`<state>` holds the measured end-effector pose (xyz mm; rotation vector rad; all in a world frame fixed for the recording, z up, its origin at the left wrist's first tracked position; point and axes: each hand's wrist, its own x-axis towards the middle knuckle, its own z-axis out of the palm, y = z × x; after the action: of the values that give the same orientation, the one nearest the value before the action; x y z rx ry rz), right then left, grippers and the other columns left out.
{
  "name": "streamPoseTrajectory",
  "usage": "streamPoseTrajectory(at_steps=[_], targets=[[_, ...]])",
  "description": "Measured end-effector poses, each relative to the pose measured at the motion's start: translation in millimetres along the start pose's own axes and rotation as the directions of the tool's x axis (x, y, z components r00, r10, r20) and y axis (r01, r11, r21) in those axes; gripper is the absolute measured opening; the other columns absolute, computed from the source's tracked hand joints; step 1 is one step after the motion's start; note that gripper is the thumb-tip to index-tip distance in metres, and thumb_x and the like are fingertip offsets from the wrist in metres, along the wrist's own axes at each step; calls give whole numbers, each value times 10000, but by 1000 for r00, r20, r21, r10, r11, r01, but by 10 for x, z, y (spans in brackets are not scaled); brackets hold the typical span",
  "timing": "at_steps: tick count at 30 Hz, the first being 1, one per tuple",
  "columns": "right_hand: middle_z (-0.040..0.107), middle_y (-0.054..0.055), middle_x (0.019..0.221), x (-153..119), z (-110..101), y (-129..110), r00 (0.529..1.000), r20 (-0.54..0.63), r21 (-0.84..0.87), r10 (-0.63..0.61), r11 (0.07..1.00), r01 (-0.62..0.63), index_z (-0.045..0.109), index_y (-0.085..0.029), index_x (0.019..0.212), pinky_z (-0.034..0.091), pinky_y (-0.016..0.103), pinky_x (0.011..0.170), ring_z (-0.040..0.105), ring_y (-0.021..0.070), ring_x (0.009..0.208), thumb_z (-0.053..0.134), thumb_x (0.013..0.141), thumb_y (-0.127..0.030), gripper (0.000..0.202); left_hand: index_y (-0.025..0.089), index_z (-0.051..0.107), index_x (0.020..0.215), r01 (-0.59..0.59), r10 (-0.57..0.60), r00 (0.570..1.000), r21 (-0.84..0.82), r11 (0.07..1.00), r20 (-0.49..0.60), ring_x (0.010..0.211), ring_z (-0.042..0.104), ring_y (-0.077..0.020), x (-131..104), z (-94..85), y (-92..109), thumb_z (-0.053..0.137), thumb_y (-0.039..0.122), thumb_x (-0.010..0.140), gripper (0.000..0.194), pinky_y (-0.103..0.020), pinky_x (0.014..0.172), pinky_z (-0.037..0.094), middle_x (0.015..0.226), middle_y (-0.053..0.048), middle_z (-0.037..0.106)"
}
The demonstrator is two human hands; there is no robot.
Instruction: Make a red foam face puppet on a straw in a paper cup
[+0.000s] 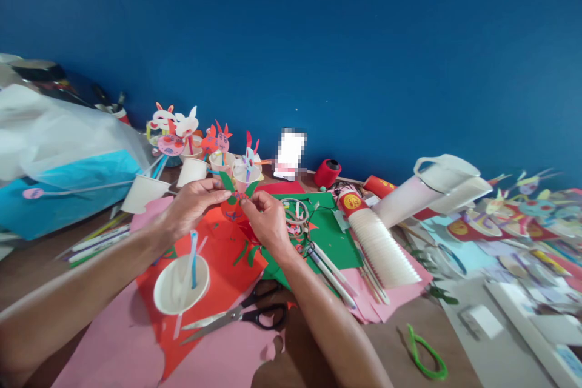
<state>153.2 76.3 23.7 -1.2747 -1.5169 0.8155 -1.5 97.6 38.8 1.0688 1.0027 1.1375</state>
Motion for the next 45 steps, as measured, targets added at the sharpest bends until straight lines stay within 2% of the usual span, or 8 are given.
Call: streamPoseTrajectory(at_steps=[5, 8, 13, 17, 27, 38, 42, 45], targets=[[291, -72, 502, -6, -6, -18, 1000, 12, 45, 25, 999, -26, 415, -175, 562, 219, 203, 451, 253, 67, 484, 553, 742, -336, 278, 139, 606, 664, -62, 62, 998, 13, 998, -17, 610, 539, -98, 25, -21, -66, 710, 225, 593, 153, -236, 652, 400, 606, 24, 599], [348, -68, 520, -17, 6, -37, 996, 54, 186, 74, 979, -83, 453, -176, 599, 255, 201, 461, 296, 69, 489, 565, 740, -352, 251, 144, 605, 661, -79, 80, 996, 8, 997, -33, 601, 542, -95, 21, -5, -79, 711, 225, 592, 150, -223, 629, 394, 598, 30, 606], [559, -31, 671, -43, 83, -28, 984, 104, 471, 143, 865, -176, 574, -182, 751, 389, 216, 570, 473, 98, 588, 595, 722, -342, 164, 143, 616, 662, -77, 79, 996, 52, 996, -37, 555, 527, -86, -1, 50, -84, 716, 225, 578, 154, -201, 559, 376, 579, 34, 608], [606, -24, 701, -58, 130, -12, 980, 111, 576, 166, 793, -200, 610, -185, 791, 425, 232, 627, 519, 104, 615, 611, 704, -284, 132, 141, 613, 656, -101, 100, 995, 87, 991, 8, 530, 514, -83, -1, 68, -123, 708, 256, 593, 161, -194, 522, 362, 573, 31, 603], [509, -47, 592, -56, 146, 53, 982, 34, 470, 188, 864, -181, 553, -170, 696, 370, 204, 525, 430, 80, 518, 566, 704, -279, 110, 152, 625, 690, -52, 49, 998, 98, 994, 30, 556, 554, -106, -7, 78, -172, 711, 227, 576, 161, -215, 560, 391, 592, 29, 629], [476, -44, 600, -79, 161, 69, 993, -111, 215, 37, 977, -12, 535, -173, 686, 366, 211, 553, 420, 97, 555, 513, 737, -256, 99, 133, 619, 681, 19, -21, 999, 42, 999, 40, 578, 573, -113, -38, 131, -109, 730, 210, 546, 191, -232, 608, 420, 570, 20, 631], [468, -46, 584, -84, 158, 63, 991, -119, 211, 63, 977, -37, 537, -172, 697, 367, 212, 534, 406, 97, 533, 509, 734, -290, 127, 126, 632, 697, 77, -78, 992, 13, 997, 104, 628, 596, -138, -41, 121, -87, 733, 237, 548, 211, -271, 668, 442, 603, -1, 642], [466, -44, 586, -81, 156, 65, 991, -106, 229, 84, 972, -58, 540, -170, 706, 372, 212, 532, 405, 96, 533, 505, 729, -300, 137, 132, 627, 667, 92, -96, 991, 52, 994, 89, 598, 580, -130, -38, 103, -76, 724, 263, 566, 192, -259, 628, 433, 597, -3, 634]])
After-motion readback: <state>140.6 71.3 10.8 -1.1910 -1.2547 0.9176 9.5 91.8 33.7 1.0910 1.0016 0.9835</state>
